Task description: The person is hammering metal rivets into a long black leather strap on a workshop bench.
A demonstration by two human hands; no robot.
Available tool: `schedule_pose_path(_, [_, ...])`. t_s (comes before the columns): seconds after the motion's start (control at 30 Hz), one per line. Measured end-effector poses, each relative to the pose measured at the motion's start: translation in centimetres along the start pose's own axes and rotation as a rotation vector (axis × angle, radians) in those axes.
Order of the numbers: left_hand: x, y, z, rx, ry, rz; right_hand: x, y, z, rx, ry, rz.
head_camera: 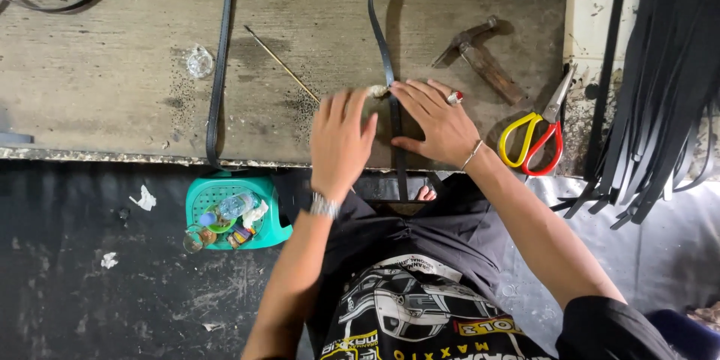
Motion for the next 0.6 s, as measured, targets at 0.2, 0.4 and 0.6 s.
schedule_pose_path(0.2, [-5.1, 6.4, 0.7, -0.055, 0.202, 0.2, 0.6, 0.5, -0.8, -0.038, 0.057, 0.08])
schedule_pose_path(0.4, [-3.3, 3.1, 0.1, -0.072, -0.216, -0.282, 0.0, 0.0, -0.1, 0.024, 0.017, 0.028])
schedule_pose_path(0.6, [-3.3, 2.6, -0.4, 0.147, -0.247, -0.71, -0.2, 0.4, -0.5, -0.002, -0.011, -0.061])
Point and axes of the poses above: each hand's wrist, its own z-axis towards the middle knuckle, its own y-axis out of the palm, x = y × z, the point moved 1 cm from there along z, towards the middle knuckle, and after that the axes turned 6 degrees about y, right-handed, at the moved point
